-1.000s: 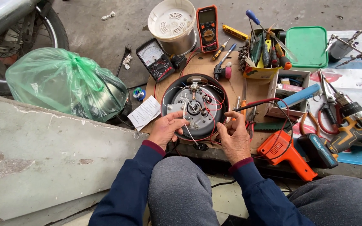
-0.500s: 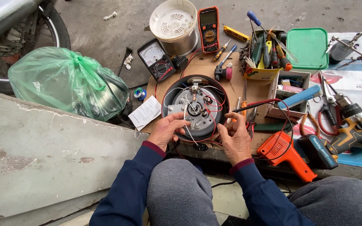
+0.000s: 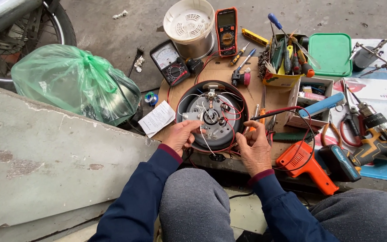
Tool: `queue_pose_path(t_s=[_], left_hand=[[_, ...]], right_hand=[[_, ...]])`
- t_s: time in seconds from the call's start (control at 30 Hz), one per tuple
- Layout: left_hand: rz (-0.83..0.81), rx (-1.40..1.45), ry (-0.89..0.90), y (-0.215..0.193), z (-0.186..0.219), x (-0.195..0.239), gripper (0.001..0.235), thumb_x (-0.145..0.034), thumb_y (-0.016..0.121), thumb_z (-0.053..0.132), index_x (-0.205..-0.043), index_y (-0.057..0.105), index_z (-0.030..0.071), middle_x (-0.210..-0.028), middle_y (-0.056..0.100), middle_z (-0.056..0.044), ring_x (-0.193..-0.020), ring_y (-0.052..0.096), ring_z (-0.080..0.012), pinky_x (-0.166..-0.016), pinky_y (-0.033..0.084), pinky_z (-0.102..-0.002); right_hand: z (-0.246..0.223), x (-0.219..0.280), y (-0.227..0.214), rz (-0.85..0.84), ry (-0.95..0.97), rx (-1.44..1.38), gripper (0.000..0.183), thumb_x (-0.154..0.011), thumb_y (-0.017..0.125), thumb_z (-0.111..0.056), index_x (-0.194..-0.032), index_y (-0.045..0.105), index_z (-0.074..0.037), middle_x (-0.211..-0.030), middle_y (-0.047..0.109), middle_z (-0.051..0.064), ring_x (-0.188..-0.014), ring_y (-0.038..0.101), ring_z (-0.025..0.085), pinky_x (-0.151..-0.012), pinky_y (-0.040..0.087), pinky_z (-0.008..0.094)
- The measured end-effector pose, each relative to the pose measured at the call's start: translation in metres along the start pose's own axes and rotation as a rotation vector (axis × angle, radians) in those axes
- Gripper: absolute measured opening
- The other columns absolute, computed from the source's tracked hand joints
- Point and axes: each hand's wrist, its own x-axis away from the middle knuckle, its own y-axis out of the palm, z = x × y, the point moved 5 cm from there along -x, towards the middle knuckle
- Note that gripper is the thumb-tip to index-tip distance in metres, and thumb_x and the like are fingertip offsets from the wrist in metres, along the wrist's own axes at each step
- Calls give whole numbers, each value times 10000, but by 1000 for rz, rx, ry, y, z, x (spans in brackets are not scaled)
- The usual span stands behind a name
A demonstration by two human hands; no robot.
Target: The person sits on the ground and works on a circular electrical device, using pliers to strip and adjust wires. They then use a multimeter to test the connections on the device.
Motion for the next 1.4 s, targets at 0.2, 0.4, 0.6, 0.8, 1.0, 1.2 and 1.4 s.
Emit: queue_pose_path(t_s=[0.2,0.4,0.6,0.8,1.0,1.2,1.4], left_hand=[[9,4,14,4,6,7,254,-978,804,205,-1165,800,34,-973,859,-184,-447,577,-52,-359,321,-143],[-95,-83,181,1,3,10,393,-1000,792,177,-1348,761,-2,-1148,844,-235,-577,745,-146,-364,510,-178],[-182,-75,236,-5,-4,5,464,-992,812,156,-1389,700,-55,-1164,839,-249,-671,808,-188,-363,531,-148],[-233,15,173,-10,-12,-2,461,-1018,783,180,-1396,677,-62,-1155,826,-265,-722,835,-216,-351,514,-131],[-221,42,150,-12,-9,2,442,-1021,795,192,-1381,691,-42,-1132,828,-250,-686,827,-213,-305,446,-127],[-196,61,159,-16,-19,-5,420,-1004,840,206,-1344,728,-13,-1098,834,-235,-620,811,-220,-273,415,-156],[-210,130,170,-13,-30,-7,426,-1005,804,142,-1379,719,-43,-1151,828,-224,-513,741,-164,-359,515,-195]], right_hand=[[1,-1,0,5,6,-4,364,-1056,759,-131,-1374,594,-190,-818,714,71,-688,771,231,-686,611,374],[-4,0,-1,7,1,-22,368,-1055,760,-125,-1381,597,-169,-821,710,81,-691,768,237,-691,610,381],[-2,-1,-2,-7,-35,-16,373,-1054,750,-114,-1387,589,-167,-822,703,65,-707,767,233,-711,611,381],[-52,31,0,236,-492,460,252,-1062,810,-309,-1277,720,-213,-921,693,28,-780,728,227,-680,581,379],[-68,55,67,137,-818,640,210,-907,888,-361,-1026,777,-228,-909,632,-13,-876,685,237,-756,534,372],[-86,44,82,215,-947,752,350,-837,928,-306,-1136,773,-209,-1124,651,47,-1044,659,282,-867,490,400],[-74,32,92,215,-916,751,202,-886,886,-236,-988,720,-185,-1099,641,11,-1060,670,261,-900,474,383]])
